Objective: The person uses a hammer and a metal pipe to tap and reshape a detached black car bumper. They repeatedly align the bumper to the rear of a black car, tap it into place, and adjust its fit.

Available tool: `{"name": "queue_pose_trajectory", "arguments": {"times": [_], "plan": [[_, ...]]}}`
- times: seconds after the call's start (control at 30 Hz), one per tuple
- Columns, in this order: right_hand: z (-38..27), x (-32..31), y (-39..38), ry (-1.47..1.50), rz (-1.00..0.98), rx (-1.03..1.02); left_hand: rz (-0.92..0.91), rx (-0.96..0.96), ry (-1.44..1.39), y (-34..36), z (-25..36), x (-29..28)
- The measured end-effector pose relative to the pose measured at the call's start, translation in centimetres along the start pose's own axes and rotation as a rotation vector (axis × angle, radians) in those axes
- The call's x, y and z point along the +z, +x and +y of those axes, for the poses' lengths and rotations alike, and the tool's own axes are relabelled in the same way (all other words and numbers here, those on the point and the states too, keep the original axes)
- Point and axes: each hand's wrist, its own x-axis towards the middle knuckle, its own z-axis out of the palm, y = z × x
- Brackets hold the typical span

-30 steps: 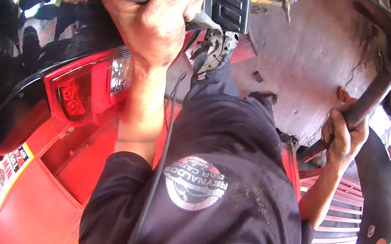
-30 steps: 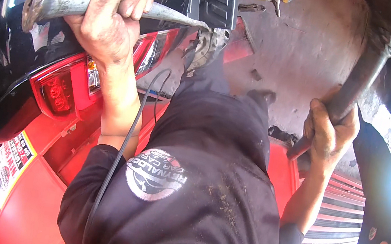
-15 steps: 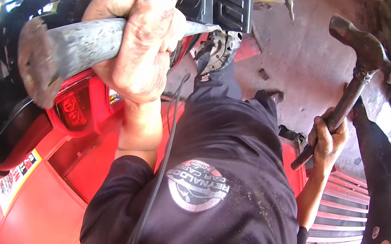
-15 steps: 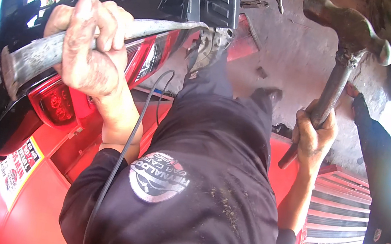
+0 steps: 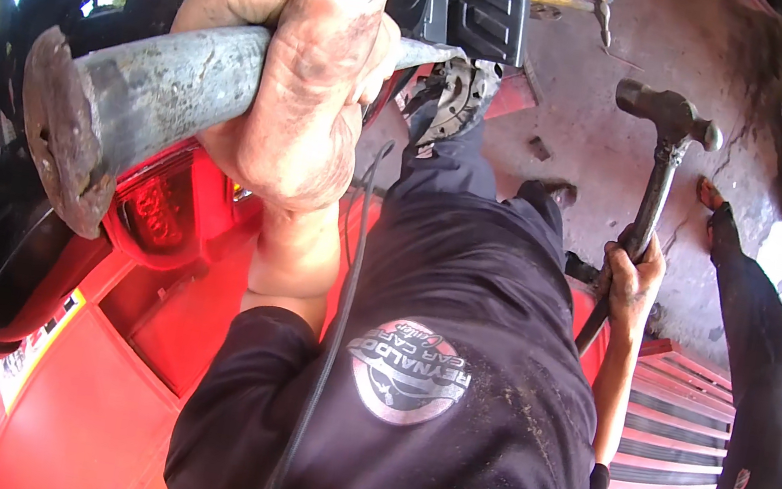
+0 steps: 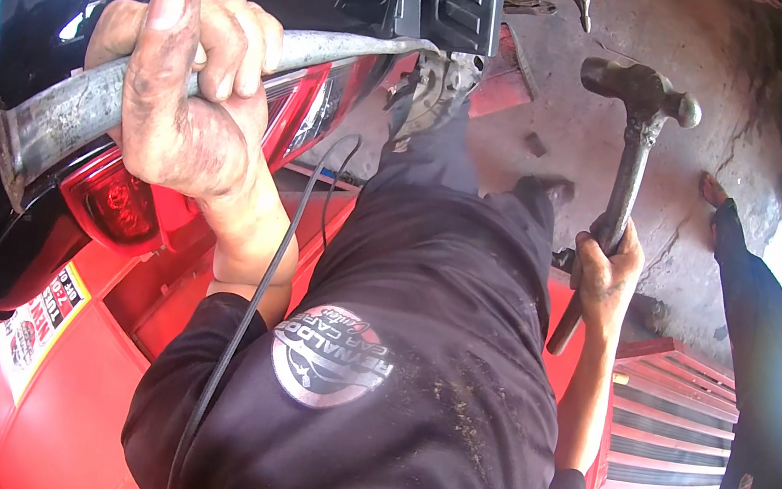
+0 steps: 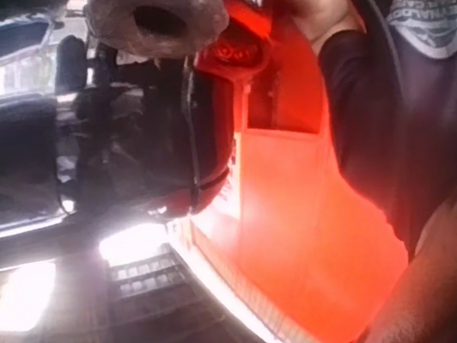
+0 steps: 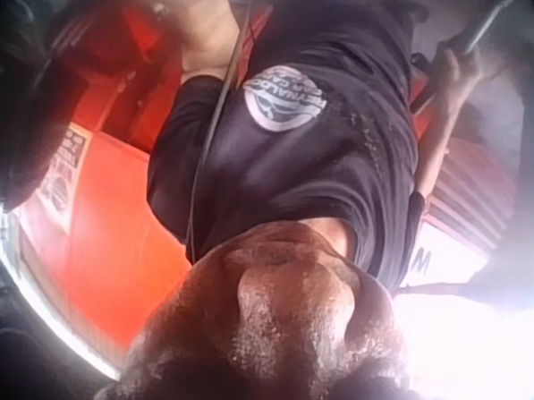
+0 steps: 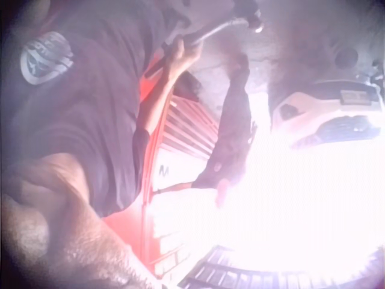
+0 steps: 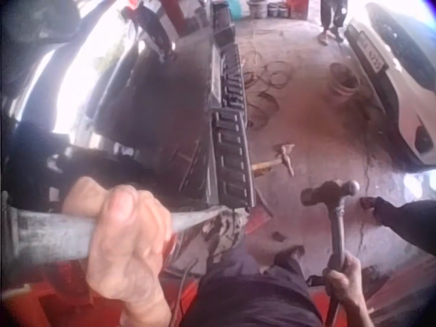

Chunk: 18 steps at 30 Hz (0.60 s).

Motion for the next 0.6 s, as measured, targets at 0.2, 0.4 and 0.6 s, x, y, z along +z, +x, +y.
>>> {"name": "queue_pose_trajectory", "arguments": {"times": [0.2,0.4,0.6], "plan": [[0.6,0.4,-0.2,-0.027,-0.022,0.047,-0.119,0.027,-0.288,0.7,-1.0,-0.7],[2.3,0.5,-0.2,-0.089,-0.031,-0.037,0.05,0.041,-0.444,0.8,-0.3,1.1],[3.4,0.5,-0.2,-0.1,-0.052,0.011,0.033,0.001,-0.234,0.8,0.8,0.3]]}}
